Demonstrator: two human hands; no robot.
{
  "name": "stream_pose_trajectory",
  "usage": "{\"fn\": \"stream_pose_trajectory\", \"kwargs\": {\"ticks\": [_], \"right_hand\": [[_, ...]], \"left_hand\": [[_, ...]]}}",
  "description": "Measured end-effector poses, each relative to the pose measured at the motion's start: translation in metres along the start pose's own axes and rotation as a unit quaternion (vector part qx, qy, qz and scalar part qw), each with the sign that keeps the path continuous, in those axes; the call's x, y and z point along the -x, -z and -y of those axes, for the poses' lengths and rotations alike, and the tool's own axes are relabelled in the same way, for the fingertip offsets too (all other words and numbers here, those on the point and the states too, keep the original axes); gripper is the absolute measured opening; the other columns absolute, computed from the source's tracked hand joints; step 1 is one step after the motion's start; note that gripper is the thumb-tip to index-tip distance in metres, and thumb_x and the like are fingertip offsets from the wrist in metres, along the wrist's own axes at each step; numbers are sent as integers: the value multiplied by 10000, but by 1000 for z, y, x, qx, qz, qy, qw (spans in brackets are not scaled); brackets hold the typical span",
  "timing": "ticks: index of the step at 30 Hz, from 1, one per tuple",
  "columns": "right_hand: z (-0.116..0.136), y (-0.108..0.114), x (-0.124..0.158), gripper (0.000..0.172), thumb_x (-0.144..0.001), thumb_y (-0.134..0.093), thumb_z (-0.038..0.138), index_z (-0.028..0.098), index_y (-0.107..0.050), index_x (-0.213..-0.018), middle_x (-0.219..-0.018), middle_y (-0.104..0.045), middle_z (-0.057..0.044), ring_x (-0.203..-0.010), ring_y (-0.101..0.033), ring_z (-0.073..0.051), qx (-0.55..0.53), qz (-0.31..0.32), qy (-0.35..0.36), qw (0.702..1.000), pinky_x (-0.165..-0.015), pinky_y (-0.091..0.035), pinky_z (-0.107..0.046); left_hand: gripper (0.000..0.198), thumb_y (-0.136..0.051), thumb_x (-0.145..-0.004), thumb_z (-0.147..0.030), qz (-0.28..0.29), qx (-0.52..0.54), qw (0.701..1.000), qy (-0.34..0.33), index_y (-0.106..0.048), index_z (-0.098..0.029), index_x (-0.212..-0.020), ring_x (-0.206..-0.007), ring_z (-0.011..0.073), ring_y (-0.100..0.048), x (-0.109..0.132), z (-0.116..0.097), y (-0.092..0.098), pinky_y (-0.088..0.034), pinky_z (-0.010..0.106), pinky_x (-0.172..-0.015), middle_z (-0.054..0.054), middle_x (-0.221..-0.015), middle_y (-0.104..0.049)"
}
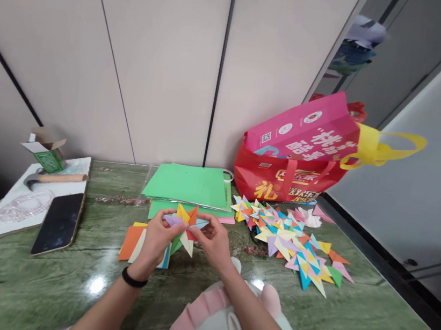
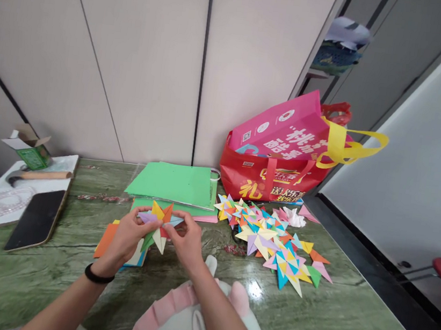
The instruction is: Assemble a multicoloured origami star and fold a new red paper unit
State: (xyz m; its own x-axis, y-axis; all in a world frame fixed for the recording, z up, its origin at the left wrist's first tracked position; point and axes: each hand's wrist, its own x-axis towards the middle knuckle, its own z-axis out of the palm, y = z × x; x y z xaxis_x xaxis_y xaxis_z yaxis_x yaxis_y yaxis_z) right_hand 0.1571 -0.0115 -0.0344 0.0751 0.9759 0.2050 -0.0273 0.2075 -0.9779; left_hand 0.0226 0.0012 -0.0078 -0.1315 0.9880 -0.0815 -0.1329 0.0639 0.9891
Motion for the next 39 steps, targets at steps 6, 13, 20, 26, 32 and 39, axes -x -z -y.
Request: {"fn": "stream_pose_trajectory", "kwargs": {"ticks": [6,13,20,26,32,39], "right_hand": [[7,3,1,466,-704,-645,258,220,-486,-1141,-999,-603,-61,-926,-578,-187,20,32,68,997,-554,-477,-197],[9,9,-1,300,-723,-638,241,231,-649,-1024,-950,-620,-44,-871,-578,-176,105,125,109,981,-742,-463,-279],[5,11,-5,351,-700,-660,303,200,-643,-1035,-953,-624,-57,-877,-565,-197,104,-30,97,989,-771,-454,-308],[5,10,-5,260,-672,-678,296,181,-650,-903,-900,-618,-56,-839,-574,-188,74,-52,102,991,-752,-462,-300],[9,14,-8,258,-760,-582,314,195,-626,-985,-1039,-597,-72,-925,-559,-182,29,-8,99,995,-780,-446,-284],[5,10,-2,323,-823,-473,340,174,-576,-1081,-771,-609,-11,-573,-480,-114,90,-2,55,994,-538,-393,-222]], "left_hand": [[562,-775,-443,-238,44,-56,997,17,-515,-116,-926,-505,109,-547,-2,-4,6,-419,210,-482,-36,-570,-600],[566,-797,-462,-249,104,-71,991,48,-524,-127,-942,-414,70,-479,-4,-11,14,-312,161,-376,-65,-516,-564],[369,-756,-574,-333,169,54,980,91,-609,-123,-840,-606,127,-598,-3,-15,13,-464,222,-528,29,-702,-659],[265,-720,-614,-358,180,20,981,66,-595,-126,-636,-444,84,-523,2,-4,3,-425,190,-446,-33,-495,-572],[270,-655,-672,-388,176,-41,983,20,-543,-148,-619,-385,91,-519,3,-6,4,-389,180,-387,-56,-440,-532],[271,-574,-711,-434,134,-164,977,-6,-512,-178,-647,-220,94,-398,11,-12,-1,-211,167,-257,-91,-283,-412]]}}
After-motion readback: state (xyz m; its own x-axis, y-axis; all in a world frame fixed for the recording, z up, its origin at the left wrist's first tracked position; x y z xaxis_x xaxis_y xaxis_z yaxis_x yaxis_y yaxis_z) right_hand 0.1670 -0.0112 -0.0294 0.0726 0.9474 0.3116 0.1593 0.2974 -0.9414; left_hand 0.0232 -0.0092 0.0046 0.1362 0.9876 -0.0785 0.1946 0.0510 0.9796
